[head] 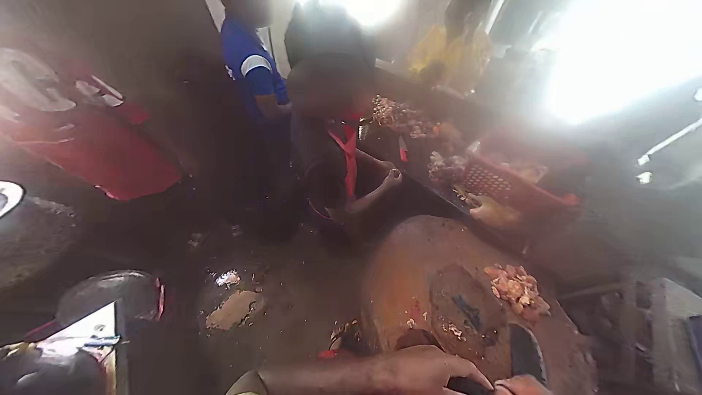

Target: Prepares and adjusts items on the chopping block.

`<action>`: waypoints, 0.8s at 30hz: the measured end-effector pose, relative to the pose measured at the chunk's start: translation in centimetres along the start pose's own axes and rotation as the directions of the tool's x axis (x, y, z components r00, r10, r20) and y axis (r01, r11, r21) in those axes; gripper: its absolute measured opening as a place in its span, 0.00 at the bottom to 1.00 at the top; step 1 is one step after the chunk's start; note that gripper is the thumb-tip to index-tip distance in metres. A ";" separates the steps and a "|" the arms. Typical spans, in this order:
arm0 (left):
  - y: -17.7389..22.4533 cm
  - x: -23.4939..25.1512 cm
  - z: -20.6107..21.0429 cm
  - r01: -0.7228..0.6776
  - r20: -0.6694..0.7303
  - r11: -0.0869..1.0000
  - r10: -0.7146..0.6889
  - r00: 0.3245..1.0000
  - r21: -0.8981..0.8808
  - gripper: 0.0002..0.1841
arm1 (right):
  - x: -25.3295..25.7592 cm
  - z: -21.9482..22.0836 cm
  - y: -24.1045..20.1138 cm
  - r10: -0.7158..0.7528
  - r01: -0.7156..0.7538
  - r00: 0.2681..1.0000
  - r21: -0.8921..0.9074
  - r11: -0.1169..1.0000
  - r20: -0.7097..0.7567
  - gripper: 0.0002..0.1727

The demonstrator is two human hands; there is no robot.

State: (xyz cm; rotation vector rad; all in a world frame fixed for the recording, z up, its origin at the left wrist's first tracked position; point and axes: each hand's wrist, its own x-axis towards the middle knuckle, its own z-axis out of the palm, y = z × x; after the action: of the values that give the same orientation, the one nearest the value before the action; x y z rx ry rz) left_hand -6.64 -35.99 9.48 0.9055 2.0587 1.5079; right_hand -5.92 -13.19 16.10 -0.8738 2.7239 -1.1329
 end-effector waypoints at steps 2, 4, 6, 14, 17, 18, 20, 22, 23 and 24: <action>0.2 0.0 0.3 -0.023 0.006 0.999 0.023 1.000 0.023 0.20 | 0.1 -1.2 -1.7 -0.041 0.042 0.995 0.013 0.999 -0.094 0.17; 0.5 0.4 0.1 -0.060 -0.008 0.998 0.059 0.998 -0.012 0.19 | 0.4 -1.1 -2.2 -0.058 0.065 0.980 0.029 0.997 -0.190 0.15; 0.8 1.5 -0.6 -0.027 -0.010 0.998 0.026 1.000 -0.065 0.15 | 0.9 0.1 -0.4 -0.059 0.074 0.959 0.047 0.996 -0.276 0.14; 7.3 13.8 -6.2 0.004 -0.013 0.992 -0.006 1.000 -0.129 0.13 | -9.0 -0.8 8.2 0.416 -0.340 0.739 0.240 0.909 -0.530 0.21; 12.3 23.9 -9.3 -0.045 -0.057 0.990 0.037 0.998 -0.132 0.15 | -12.2 0.1 10.9 0.563 -0.536 0.673 0.209 0.818 -0.479 0.20; 14.0 27.3 -10.7 -0.052 -0.101 0.989 0.039 0.994 -0.136 0.16 | -11.7 0.1 11.5 0.568 -0.556 0.685 0.175 0.812 -0.457 0.20; 18.0 32.8 -13.5 -0.095 -0.199 0.987 0.068 0.978 -0.127 0.17 | -10.4 -0.1 12.1 0.548 -0.540 0.747 0.136 0.830 -0.377 0.21; 22.0 37.1 -15.9 -0.149 -0.262 0.985 0.121 0.957 -0.086 0.17 | -9.5 0.2 12.6 0.523 -0.481 0.772 0.206 0.852 -0.361 0.20; 23.4 39.0 -16.7 -0.176 -0.287 0.983 0.153 0.946 -0.056 0.16 | -9.5 0.8 13.0 0.525 -0.462 0.759 0.250 0.851 -0.386 0.19; 24.5 41.1 -17.4 -0.207 -0.319 0.978 0.191 0.928 -0.017 0.15 | -9.7 1.4 13.4 0.554 -0.475 0.736 0.287 0.832 -0.389 0.18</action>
State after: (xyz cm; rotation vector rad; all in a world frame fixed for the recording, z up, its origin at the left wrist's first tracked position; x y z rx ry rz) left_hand -40.75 -13.30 39.67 0.9263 2.1877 1.9129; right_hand -3.86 -1.29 4.64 0.2309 2.8467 -1.5396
